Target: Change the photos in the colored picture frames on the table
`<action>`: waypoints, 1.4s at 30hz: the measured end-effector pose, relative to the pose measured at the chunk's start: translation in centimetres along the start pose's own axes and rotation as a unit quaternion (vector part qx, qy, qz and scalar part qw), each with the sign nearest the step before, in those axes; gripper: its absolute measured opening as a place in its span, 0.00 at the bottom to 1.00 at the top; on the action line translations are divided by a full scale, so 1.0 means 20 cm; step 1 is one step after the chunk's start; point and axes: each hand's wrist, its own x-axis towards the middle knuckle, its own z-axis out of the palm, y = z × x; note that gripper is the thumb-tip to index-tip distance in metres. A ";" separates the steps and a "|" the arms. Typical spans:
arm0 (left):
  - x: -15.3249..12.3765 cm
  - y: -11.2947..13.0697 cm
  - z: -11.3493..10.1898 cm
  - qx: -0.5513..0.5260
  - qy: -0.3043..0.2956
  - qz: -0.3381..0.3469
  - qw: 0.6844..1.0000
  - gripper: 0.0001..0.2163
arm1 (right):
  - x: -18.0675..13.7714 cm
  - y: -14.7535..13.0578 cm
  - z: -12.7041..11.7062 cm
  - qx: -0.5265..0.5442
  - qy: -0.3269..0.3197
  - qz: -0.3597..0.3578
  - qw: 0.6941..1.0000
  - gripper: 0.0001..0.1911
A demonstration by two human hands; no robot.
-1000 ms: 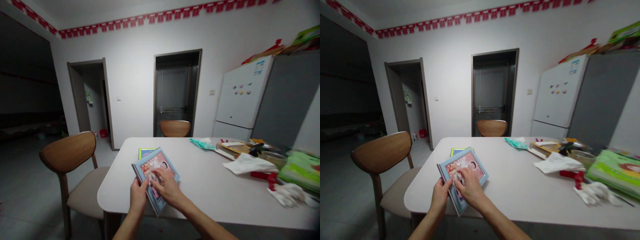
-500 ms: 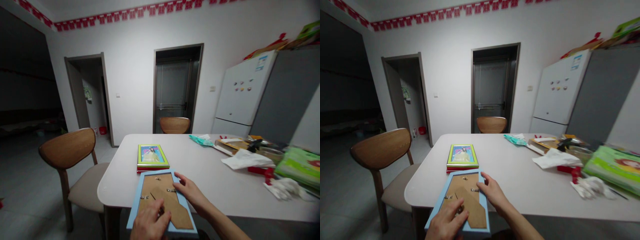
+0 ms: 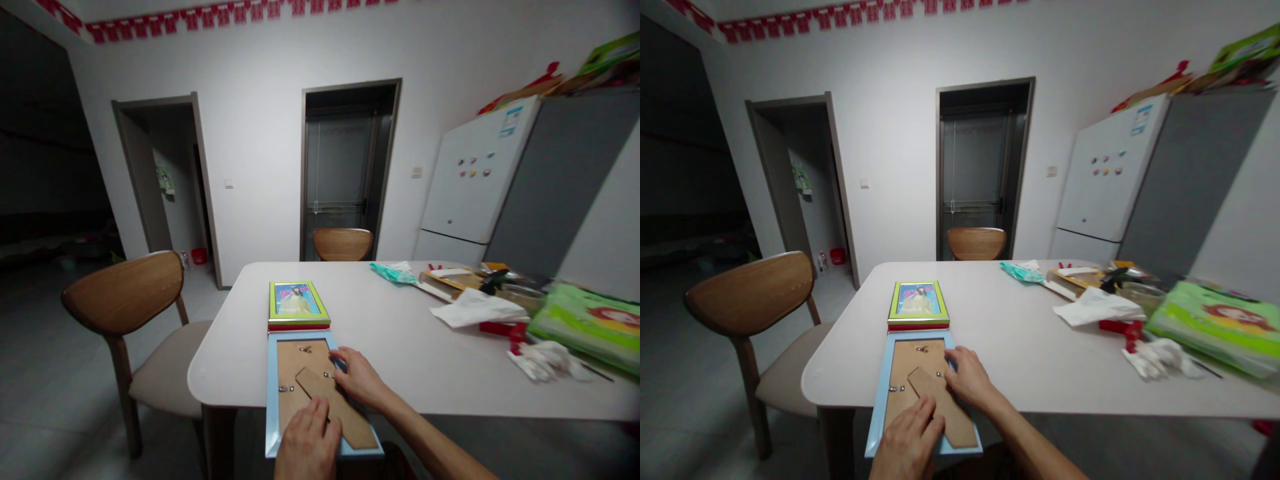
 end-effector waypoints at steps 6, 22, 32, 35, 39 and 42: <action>-0.01 -0.08 -0.13 -0.143 -0.159 -0.078 0.974 0.24 | -0.02 0.00 0.01 -0.034 0.004 -0.025 0.999 0.16; -0.08 -0.25 -0.10 -0.184 -0.097 -0.288 0.935 0.33 | -0.05 -0.37 0.05 -0.022 -0.030 -0.133 0.990 0.12; -0.07 -0.25 -0.09 -0.161 -0.081 -0.263 0.948 0.30 | -0.02 -0.47 0.13 -0.040 -0.021 -0.119 0.992 0.12; -0.08 -0.24 -0.13 -0.172 -0.112 -0.256 0.945 0.33 | -0.03 -0.43 0.07 0.028 -0.049 -0.131 0.990 0.12; -0.13 -0.24 -0.15 -0.171 -0.165 -0.217 0.947 0.40 | -0.10 -0.35 -0.06 0.101 -0.126 -0.161 0.974 0.14; -0.15 -0.25 -0.13 -0.159 -0.154 -0.199 0.955 0.40 | -0.15 -0.30 -0.13 0.108 -0.212 -0.174 0.956 0.17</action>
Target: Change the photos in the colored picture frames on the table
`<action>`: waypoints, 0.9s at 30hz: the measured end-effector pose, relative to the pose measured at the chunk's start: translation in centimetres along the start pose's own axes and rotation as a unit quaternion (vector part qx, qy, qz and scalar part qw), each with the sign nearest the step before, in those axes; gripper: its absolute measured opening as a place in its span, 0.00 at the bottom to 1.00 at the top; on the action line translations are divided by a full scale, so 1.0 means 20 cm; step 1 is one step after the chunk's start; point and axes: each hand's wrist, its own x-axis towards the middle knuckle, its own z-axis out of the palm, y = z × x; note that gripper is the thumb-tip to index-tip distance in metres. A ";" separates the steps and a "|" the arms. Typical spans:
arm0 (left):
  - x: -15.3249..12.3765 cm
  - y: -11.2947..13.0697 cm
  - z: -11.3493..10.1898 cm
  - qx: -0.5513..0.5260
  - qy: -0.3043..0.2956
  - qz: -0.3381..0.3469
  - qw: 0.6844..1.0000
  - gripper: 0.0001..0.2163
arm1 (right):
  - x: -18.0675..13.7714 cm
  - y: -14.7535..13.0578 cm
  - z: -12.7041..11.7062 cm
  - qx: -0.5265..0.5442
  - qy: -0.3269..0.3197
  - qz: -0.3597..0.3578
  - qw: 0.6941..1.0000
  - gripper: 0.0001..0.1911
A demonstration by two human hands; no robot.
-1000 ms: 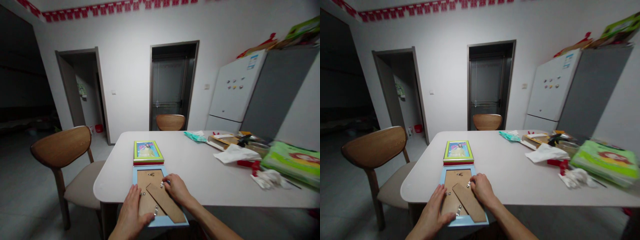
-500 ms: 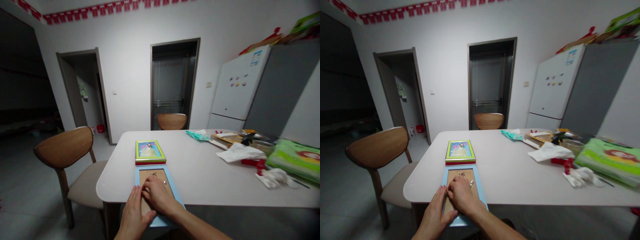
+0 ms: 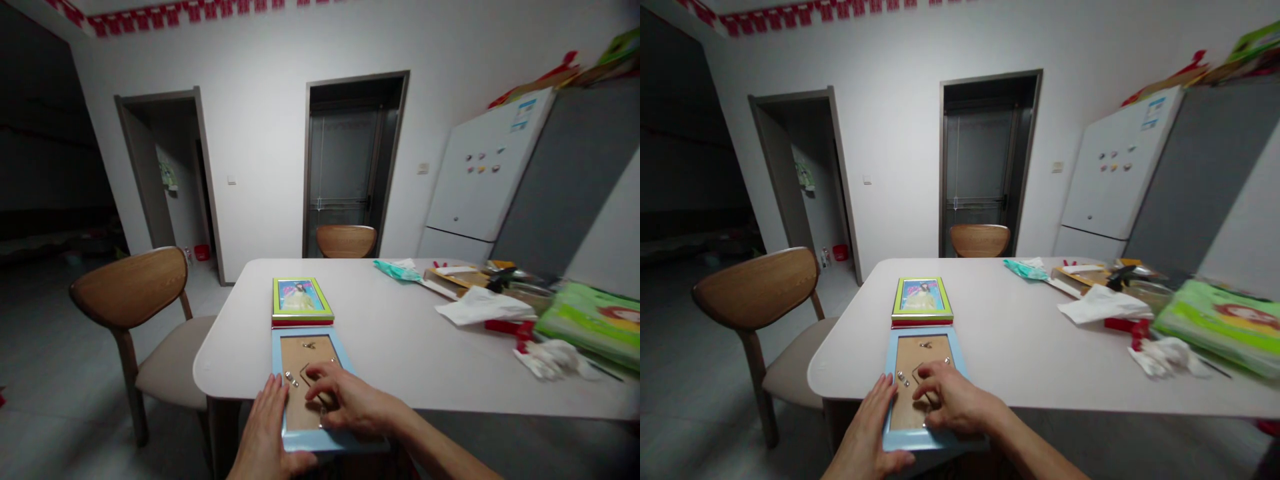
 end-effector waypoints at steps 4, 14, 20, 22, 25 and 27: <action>0.01 -0.02 0.02 -0.006 0.014 0.010 1.000 0.40 | -0.03 0.00 0.00 0.005 -0.007 0.004 1.000 0.11; 0.04 0.01 0.00 -0.007 0.011 0.004 1.000 0.41 | -0.03 0.00 0.02 0.012 0.109 0.021 0.994 0.09; 0.08 0.04 0.00 -0.019 0.010 -0.017 1.000 0.38 | -0.04 0.06 0.02 -0.102 0.138 0.075 0.982 0.18; 0.10 0.04 0.00 -0.025 0.011 -0.018 0.999 0.37 | -0.03 0.09 0.04 -0.128 0.135 0.077 0.980 0.18; 0.10 0.04 0.00 -0.029 0.006 -0.019 0.999 0.36 | -0.02 0.10 0.05 -0.101 0.151 0.082 0.980 0.18; 0.10 0.05 0.00 -0.030 0.002 -0.021 0.999 0.36 | 0.00 0.10 0.04 -0.079 0.165 0.096 0.978 0.20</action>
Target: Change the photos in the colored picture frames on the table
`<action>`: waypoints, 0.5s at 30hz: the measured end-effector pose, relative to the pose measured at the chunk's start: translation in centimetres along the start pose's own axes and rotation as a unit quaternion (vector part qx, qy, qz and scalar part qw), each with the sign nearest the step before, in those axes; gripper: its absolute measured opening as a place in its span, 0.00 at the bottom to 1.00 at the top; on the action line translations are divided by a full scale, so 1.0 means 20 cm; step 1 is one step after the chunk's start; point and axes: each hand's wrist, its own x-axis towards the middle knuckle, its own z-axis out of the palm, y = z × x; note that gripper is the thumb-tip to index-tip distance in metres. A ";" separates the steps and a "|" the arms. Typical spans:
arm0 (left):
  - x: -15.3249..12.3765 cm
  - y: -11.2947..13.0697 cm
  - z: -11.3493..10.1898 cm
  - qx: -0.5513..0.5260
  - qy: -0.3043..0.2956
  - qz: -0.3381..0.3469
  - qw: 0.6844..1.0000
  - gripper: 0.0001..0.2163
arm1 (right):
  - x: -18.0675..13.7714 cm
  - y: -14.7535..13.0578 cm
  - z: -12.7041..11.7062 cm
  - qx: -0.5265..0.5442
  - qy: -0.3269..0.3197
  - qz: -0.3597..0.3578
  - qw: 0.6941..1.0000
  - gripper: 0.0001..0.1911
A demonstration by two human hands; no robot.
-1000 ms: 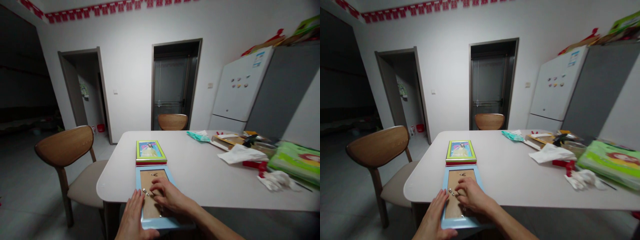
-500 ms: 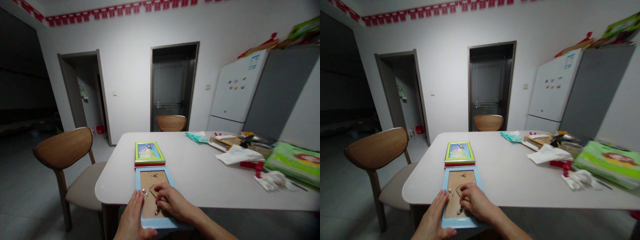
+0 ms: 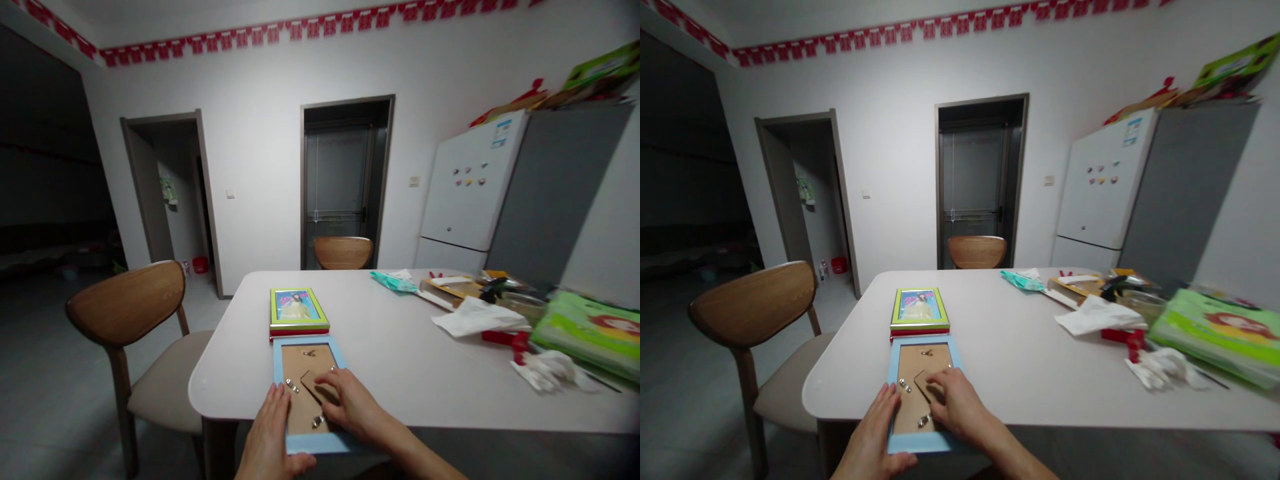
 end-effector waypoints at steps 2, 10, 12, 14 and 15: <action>0.00 0.02 0.00 -0.012 -0.002 -0.005 1.000 0.37 | 0.02 -0.02 -0.03 0.003 0.016 0.018 1.000 0.21; 0.03 0.06 -0.14 -0.257 0.187 -0.050 0.947 0.20 | 0.09 -0.25 -0.12 0.058 0.071 -0.049 0.995 0.15; 0.02 0.00 -0.20 -0.296 0.208 -0.083 0.929 0.19 | 0.09 -0.26 -0.11 0.094 0.079 -0.067 0.990 0.14; -0.02 -0.09 -0.25 -0.317 0.210 -0.114 0.918 0.20 | 0.08 -0.23 -0.11 0.114 0.089 -0.056 0.988 0.15; -0.04 -0.14 -0.27 -0.321 0.204 -0.129 0.916 0.21 | 0.07 -0.20 -0.12 0.120 0.095 -0.040 0.987 0.15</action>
